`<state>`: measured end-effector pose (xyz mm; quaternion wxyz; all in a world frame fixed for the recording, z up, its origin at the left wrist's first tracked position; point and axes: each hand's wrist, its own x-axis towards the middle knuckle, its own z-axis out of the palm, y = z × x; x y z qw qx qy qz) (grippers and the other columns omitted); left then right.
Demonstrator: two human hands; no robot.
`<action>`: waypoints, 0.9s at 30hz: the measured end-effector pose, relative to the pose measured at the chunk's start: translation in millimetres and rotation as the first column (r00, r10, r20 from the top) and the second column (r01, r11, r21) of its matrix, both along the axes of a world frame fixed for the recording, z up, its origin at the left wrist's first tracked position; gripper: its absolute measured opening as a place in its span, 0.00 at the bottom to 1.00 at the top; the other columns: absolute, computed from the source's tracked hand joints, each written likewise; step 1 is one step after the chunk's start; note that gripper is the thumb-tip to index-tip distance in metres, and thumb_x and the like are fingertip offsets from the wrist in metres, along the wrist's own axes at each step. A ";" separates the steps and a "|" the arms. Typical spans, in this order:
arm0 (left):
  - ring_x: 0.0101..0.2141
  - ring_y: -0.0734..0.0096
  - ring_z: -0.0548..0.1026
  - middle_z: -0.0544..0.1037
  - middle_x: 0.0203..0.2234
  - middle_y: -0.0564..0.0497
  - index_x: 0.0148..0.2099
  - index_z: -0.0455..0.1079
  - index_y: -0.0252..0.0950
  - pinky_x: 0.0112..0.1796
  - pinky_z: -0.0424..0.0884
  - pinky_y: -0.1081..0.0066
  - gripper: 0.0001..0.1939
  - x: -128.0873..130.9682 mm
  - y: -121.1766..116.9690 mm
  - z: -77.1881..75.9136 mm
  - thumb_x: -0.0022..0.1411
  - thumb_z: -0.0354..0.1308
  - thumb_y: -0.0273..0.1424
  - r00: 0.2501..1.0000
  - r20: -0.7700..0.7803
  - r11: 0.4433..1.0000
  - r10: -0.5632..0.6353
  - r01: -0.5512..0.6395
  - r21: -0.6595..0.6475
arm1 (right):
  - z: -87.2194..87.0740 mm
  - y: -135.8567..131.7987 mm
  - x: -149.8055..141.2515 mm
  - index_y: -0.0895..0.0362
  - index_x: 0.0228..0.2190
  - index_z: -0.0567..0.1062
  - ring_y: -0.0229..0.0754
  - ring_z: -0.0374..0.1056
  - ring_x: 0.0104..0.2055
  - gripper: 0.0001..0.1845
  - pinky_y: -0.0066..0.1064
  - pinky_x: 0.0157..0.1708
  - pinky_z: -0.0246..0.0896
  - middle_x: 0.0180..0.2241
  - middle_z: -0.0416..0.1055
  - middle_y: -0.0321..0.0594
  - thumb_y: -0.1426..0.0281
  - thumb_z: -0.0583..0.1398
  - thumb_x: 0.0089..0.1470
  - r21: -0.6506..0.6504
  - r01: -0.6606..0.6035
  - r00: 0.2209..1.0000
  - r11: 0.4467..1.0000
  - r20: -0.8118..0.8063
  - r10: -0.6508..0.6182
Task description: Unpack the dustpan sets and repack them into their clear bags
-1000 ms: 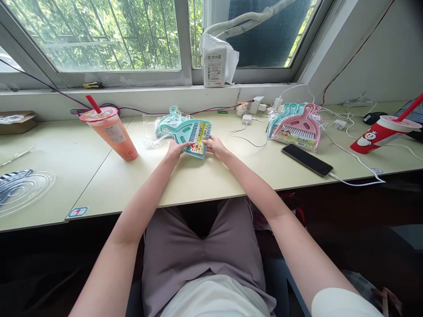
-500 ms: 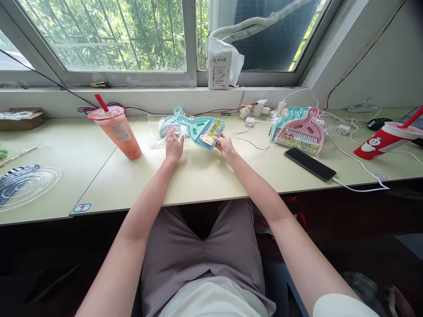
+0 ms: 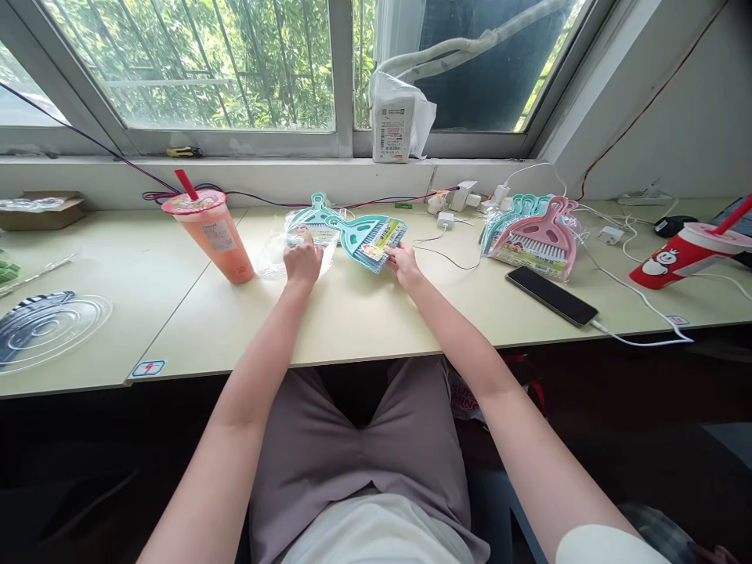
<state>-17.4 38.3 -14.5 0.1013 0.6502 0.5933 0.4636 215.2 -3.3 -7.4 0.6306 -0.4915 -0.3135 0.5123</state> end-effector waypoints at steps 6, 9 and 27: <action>0.56 0.34 0.69 0.77 0.41 0.36 0.54 0.74 0.36 0.60 0.55 0.47 0.26 -0.2 -0.5 -5.2 0.53 0.69 0.36 0.980 -0.155 0.984 -0.128 0.105 -0.146 | 2.2 -2.9 -3.1 0.57 0.38 0.74 0.38 0.78 0.36 0.09 0.32 0.43 0.78 0.36 0.81 0.38 0.80 0.59 0.57 0.010 -0.056 0.998 0.998 0.019 0.055; 0.51 0.39 0.72 0.75 0.37 0.40 0.43 0.81 0.41 0.57 0.61 0.51 0.11 -0.7 -1.3 -7.1 0.56 0.64 0.33 0.906 -0.239 0.920 -0.349 0.283 -0.269 | 2.0 -3.8 -3.1 0.56 0.39 0.74 0.38 0.78 0.35 0.10 0.33 0.45 0.78 0.35 0.81 0.38 0.80 0.59 0.56 0.019 -0.078 0.997 0.997 0.030 0.077; 0.62 0.42 0.62 0.66 0.62 0.32 0.67 0.64 0.32 0.61 0.54 0.49 0.34 14.2 -19.1 -1.0 0.67 0.52 0.48 0.784 -0.606 0.982 -0.133 0.021 -0.189 | 5.5 -1.5 6.5 0.58 0.37 0.74 0.36 0.78 0.33 0.10 0.29 0.39 0.78 0.34 0.80 0.38 0.81 0.58 0.56 0.036 -0.082 0.995 0.996 0.062 0.080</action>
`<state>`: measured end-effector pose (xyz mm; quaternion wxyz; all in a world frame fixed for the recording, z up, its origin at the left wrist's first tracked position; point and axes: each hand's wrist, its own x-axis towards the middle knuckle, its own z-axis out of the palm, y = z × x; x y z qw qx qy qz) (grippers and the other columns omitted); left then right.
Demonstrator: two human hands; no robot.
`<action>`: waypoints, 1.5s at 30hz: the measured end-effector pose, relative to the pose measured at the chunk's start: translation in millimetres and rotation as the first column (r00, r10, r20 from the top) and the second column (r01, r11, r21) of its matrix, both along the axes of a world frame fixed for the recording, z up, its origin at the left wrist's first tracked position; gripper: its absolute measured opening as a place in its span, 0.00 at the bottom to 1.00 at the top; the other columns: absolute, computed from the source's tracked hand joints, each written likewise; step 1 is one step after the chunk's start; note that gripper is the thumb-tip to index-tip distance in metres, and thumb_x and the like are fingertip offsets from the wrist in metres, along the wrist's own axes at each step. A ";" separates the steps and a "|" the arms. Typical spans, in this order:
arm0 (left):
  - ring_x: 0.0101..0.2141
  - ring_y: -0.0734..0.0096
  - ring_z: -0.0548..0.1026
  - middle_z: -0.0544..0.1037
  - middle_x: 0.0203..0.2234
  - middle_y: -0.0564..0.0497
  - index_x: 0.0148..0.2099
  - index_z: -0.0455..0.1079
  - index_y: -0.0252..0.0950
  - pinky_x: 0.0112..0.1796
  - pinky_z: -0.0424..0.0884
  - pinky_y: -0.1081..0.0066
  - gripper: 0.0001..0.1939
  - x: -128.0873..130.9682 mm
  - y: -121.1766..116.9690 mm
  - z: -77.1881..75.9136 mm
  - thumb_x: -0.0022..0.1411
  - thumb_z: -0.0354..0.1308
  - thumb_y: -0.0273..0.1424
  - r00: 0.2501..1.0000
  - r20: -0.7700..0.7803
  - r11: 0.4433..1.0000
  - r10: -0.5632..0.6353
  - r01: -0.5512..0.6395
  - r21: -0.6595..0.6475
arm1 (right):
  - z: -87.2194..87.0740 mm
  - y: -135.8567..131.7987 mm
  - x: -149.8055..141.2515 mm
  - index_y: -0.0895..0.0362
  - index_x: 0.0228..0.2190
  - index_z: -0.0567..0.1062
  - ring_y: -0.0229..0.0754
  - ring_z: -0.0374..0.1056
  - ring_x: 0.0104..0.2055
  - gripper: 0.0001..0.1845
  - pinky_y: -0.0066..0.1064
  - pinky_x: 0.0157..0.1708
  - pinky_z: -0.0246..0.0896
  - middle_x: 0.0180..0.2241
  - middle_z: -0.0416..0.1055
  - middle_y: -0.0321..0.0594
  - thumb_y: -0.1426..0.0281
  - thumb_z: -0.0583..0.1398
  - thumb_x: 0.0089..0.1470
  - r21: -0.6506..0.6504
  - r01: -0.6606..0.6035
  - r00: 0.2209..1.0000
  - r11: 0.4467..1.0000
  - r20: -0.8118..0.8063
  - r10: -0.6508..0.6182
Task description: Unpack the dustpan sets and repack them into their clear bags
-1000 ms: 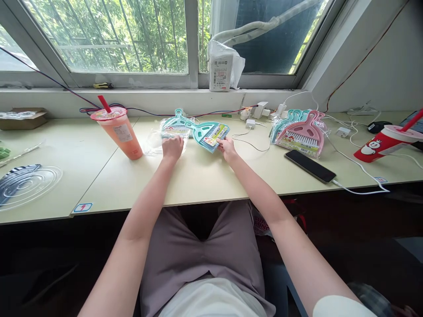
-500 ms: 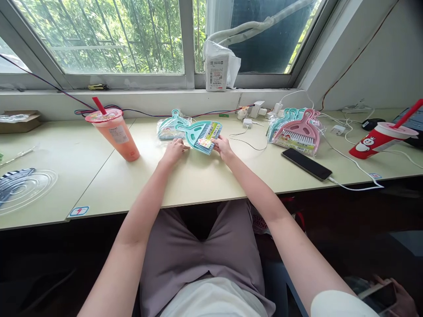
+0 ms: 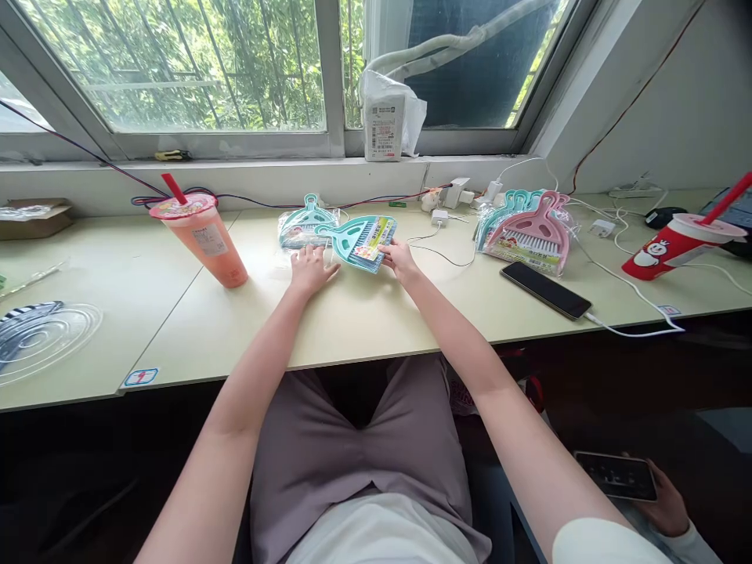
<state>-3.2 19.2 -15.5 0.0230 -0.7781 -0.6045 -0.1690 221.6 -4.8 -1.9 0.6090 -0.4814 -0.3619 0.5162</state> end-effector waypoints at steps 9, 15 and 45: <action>0.59 0.47 0.67 0.73 0.58 0.38 0.57 0.75 0.35 0.56 0.65 0.54 0.20 -20.9 13.1 4.0 0.66 0.52 0.27 0.987 0.069 0.989 0.144 -0.143 -0.024 | -0.9 2.7 1.2 0.59 0.37 0.74 0.38 0.78 0.33 0.10 0.31 0.39 0.78 0.33 0.81 0.39 0.82 0.58 0.56 -0.029 -0.007 1.000 1.000 0.027 0.008; 0.55 0.42 0.70 0.77 0.51 0.36 0.49 0.79 0.36 0.51 0.69 0.54 0.15 -25.8 17.2 5.1 0.62 0.62 0.37 0.982 0.079 0.985 0.171 -0.173 0.011 | 0.5 3.1 2.5 0.59 0.36 0.75 0.38 0.78 0.33 0.10 0.31 0.38 0.78 0.31 0.80 0.39 0.82 0.58 0.55 -0.042 -0.054 0.998 0.998 0.033 0.055; 0.50 0.45 0.73 0.77 0.46 0.33 0.51 0.75 0.30 0.46 0.68 0.58 0.21 -30.4 2.0 23.9 0.71 0.41 0.27 0.955 0.078 0.946 0.285 -0.293 0.139 | -1.2 0.5 -10.5 0.58 0.41 0.73 0.37 0.77 0.31 0.11 0.33 0.42 0.78 0.33 0.80 0.38 0.80 0.59 0.56 0.065 -0.029 0.999 0.997 0.028 0.027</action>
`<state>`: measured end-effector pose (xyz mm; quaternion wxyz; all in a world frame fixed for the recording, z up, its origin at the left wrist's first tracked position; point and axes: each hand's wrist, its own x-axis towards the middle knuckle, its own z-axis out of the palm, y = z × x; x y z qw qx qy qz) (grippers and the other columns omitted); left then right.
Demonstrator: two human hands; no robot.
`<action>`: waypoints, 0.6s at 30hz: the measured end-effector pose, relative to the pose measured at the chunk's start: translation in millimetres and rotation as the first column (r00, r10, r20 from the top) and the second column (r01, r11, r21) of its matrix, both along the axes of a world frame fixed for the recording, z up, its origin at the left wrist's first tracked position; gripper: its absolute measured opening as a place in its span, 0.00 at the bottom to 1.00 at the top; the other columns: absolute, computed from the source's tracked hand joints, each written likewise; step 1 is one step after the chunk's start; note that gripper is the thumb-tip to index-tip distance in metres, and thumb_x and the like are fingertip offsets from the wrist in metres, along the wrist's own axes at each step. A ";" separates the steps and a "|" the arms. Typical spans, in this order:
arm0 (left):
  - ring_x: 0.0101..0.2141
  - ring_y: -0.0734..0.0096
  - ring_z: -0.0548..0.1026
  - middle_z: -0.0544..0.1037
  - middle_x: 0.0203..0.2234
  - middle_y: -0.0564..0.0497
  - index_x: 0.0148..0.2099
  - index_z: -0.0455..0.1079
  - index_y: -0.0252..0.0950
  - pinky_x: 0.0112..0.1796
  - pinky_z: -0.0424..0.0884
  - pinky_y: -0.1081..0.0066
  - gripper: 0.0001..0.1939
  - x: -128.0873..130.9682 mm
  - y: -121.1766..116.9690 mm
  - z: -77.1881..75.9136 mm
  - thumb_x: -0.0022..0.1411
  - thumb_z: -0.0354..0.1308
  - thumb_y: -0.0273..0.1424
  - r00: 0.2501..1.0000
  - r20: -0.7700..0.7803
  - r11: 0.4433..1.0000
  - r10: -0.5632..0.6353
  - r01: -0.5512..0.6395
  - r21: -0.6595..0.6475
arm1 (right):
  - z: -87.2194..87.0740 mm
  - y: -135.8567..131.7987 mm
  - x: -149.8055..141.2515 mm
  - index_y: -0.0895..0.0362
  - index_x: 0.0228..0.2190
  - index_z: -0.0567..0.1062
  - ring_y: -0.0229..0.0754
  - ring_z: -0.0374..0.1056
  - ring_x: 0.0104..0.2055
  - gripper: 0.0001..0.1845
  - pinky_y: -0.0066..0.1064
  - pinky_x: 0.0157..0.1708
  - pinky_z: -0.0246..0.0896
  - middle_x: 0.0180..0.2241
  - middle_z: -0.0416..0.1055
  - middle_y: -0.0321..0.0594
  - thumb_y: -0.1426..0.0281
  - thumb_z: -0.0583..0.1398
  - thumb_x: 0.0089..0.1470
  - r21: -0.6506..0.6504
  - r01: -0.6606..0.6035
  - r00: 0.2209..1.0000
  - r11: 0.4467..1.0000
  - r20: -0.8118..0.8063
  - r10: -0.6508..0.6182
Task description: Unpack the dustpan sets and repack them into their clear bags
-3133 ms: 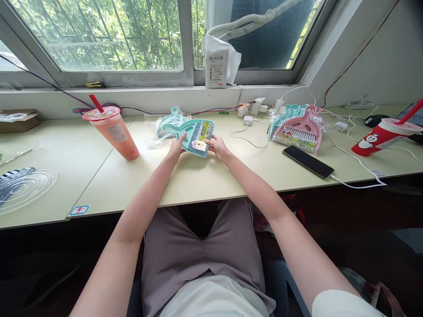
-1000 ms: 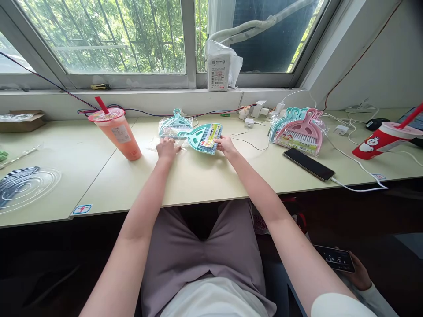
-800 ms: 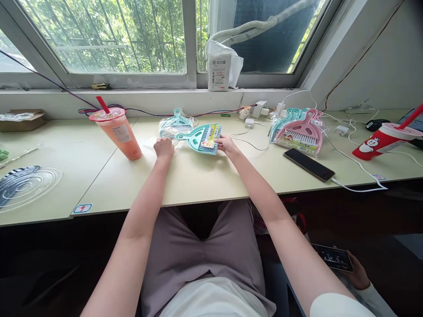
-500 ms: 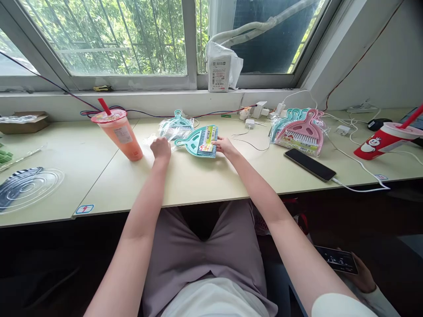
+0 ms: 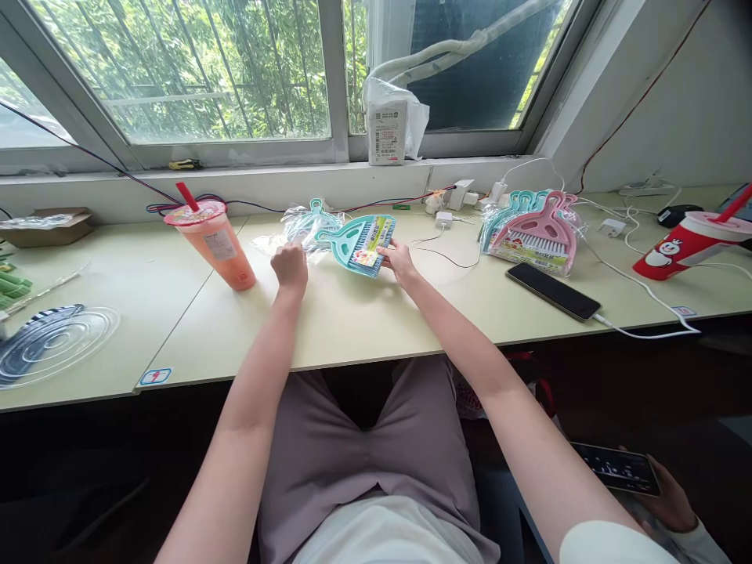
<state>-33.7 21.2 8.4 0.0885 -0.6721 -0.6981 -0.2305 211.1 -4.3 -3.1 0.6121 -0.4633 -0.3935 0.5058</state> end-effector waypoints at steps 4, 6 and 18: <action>0.51 0.43 0.72 0.76 0.48 0.32 0.53 0.75 0.32 0.48 0.67 0.55 0.23 9.1 -10.8 5.7 0.74 0.39 0.30 0.995 0.018 0.994 -0.100 0.100 0.046 | 2.5 -3.7 -5.4 0.57 0.41 0.73 0.39 0.78 0.33 0.12 0.35 0.44 0.78 0.33 0.81 0.36 0.79 0.61 0.55 0.012 -0.086 0.996 0.996 0.013 0.086; 0.52 0.43 0.71 0.76 0.48 0.33 0.55 0.75 0.33 0.50 0.66 0.54 0.24 15.1 -16.4 7.3 0.74 0.39 0.33 0.984 0.013 0.980 -0.180 0.178 0.086 | 3.4 -5.4 -7.4 0.56 0.41 0.73 0.39 0.79 0.35 0.12 0.36 0.44 0.78 0.33 0.81 0.36 0.79 0.62 0.54 0.011 -0.124 0.992 0.992 0.017 0.124; 0.70 0.45 0.49 0.57 0.70 0.41 0.66 0.65 0.42 0.63 0.57 0.48 0.23 46.3 -39.7 17.7 0.72 0.50 0.39 0.903 0.422 0.942 -0.077 -0.073 0.327 | -2.1 -6.2 -13.5 0.55 0.41 0.71 0.38 0.78 0.37 0.11 0.35 0.45 0.78 0.38 0.81 0.37 0.77 0.62 0.56 0.116 -0.121 0.990 0.986 -0.065 0.129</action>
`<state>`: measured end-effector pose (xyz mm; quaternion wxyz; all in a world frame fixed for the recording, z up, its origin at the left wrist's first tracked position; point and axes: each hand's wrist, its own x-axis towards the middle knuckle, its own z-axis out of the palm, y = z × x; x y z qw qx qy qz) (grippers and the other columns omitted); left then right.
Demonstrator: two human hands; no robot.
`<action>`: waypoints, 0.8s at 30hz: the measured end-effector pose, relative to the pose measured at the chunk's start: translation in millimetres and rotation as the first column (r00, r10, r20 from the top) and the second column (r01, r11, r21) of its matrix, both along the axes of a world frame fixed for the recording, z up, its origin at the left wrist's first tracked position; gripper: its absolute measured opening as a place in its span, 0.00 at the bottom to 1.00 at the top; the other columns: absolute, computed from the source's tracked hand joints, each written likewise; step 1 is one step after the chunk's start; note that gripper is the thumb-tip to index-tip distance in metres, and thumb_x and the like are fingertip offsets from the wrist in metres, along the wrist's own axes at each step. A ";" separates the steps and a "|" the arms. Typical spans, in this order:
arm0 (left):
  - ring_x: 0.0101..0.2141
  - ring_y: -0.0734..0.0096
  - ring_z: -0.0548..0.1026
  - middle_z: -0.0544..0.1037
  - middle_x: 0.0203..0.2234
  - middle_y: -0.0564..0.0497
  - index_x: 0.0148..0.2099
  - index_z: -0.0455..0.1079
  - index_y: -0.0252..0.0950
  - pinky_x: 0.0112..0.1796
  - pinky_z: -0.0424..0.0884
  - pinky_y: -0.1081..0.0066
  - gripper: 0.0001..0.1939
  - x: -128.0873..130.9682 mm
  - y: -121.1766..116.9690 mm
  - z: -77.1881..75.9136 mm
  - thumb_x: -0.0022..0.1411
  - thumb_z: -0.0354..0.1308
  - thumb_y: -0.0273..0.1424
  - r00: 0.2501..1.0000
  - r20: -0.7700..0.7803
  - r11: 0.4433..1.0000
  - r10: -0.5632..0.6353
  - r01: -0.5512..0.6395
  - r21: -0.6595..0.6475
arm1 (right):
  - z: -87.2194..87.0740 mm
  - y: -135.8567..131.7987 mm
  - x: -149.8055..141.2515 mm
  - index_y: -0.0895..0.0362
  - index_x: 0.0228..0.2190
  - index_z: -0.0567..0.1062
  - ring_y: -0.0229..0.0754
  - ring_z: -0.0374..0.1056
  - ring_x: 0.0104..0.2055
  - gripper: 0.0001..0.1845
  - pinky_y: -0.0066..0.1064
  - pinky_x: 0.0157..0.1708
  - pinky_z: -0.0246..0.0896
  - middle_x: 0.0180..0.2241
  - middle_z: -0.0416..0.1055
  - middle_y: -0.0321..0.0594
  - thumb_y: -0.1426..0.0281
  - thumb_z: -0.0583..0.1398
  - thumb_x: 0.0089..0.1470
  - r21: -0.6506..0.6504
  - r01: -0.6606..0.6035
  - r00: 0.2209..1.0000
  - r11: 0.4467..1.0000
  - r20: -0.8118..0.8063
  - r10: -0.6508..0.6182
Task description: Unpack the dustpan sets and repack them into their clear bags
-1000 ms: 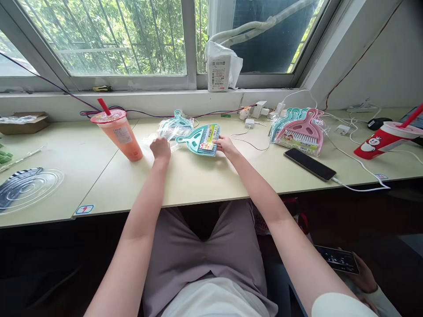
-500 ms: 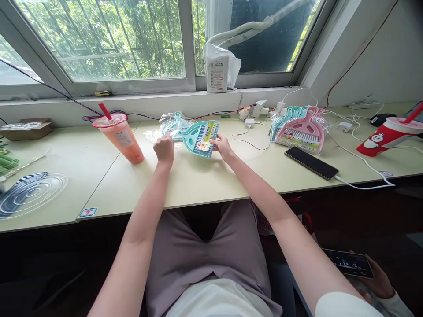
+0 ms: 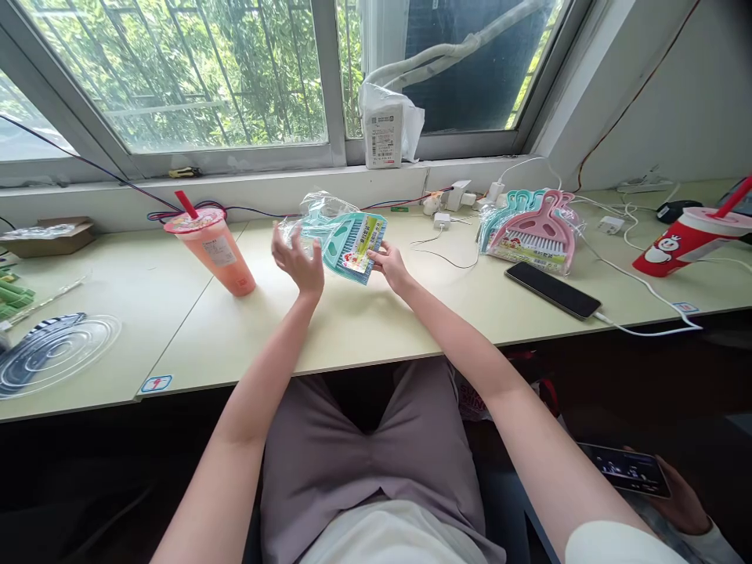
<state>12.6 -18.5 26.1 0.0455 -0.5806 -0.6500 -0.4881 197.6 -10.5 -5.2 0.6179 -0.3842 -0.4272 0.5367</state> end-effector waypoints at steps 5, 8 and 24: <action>0.66 0.51 0.62 0.65 0.64 0.37 0.70 0.56 0.44 0.58 0.67 0.53 0.31 -22.8 27.6 -0.9 0.71 0.50 0.50 0.865 0.494 0.984 -0.089 0.153 -0.092 | -2.9 -1.0 -3.9 0.54 0.41 0.70 0.40 0.78 0.40 0.12 0.37 0.47 0.77 0.39 0.80 0.37 0.74 0.65 0.55 0.027 -0.010 1.000 1.000 -0.004 0.010; 0.54 0.58 0.76 0.77 0.54 0.40 0.63 0.65 0.40 0.51 0.75 0.60 0.29 -28.0 45.6 -12.1 0.69 0.53 0.51 0.509 0.760 0.795 -0.404 0.607 0.016 | -3.7 -2.1 -6.5 0.54 0.41 0.70 0.40 0.78 0.38 0.12 0.37 0.46 0.78 0.37 0.80 0.36 0.75 0.64 0.55 0.033 -0.034 0.999 0.999 0.005 0.034; 0.52 0.56 0.79 0.81 0.49 0.44 0.53 0.72 0.37 0.49 0.77 0.62 0.23 10.9 28.4 -28.3 0.60 0.67 0.43 0.135 0.885 0.517 -0.445 0.846 0.131 | -2.9 -1.0 -8.8 0.53 0.43 0.66 0.41 0.77 0.46 0.14 0.36 0.49 0.77 0.43 0.79 0.39 0.73 0.63 0.56 0.012 0.091 0.996 0.996 -0.010 -0.091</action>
